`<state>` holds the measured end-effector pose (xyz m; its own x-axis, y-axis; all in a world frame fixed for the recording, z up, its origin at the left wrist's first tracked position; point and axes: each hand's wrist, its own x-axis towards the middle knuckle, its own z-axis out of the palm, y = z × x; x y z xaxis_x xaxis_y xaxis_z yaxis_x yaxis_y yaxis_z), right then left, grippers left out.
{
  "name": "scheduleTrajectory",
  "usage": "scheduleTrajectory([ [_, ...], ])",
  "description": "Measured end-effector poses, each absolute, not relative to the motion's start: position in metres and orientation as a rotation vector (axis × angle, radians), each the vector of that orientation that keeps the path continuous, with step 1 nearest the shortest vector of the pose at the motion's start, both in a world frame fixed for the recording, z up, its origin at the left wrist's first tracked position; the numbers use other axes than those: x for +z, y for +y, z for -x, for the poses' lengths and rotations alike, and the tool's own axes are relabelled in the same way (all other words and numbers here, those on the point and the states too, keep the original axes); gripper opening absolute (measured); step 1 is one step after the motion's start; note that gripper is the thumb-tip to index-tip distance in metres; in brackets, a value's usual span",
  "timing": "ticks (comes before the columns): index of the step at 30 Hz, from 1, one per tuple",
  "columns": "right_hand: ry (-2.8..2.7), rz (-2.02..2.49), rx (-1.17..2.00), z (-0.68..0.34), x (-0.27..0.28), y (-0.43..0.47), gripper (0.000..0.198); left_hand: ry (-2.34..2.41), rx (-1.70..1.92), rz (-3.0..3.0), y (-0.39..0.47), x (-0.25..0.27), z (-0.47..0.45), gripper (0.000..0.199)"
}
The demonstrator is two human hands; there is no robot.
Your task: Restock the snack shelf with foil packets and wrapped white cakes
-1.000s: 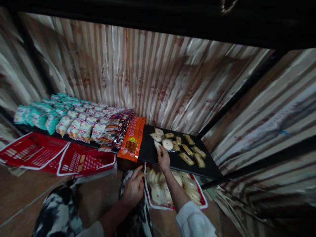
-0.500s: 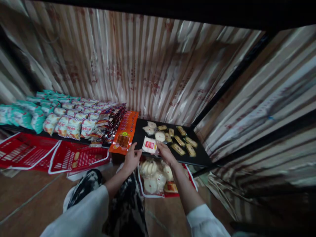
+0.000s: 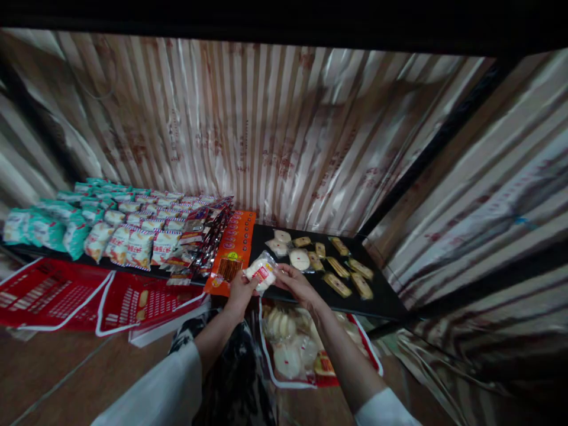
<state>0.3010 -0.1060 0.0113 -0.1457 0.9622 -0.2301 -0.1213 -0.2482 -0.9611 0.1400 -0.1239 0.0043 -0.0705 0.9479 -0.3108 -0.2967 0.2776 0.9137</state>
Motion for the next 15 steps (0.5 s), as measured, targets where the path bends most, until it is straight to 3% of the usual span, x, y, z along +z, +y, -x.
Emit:
scheduleTrajectory([
  [11,-0.777,1.213,1.418,-0.271,-0.019,-0.048,0.058,1.212,1.213,-0.648,-0.057,-0.006,-0.153,0.018],
  [15,-0.766,1.283,1.307,-0.275,-0.024,-0.014,0.058,1.272,1.194,-0.69,-0.033,-0.012,-0.156,0.035],
])
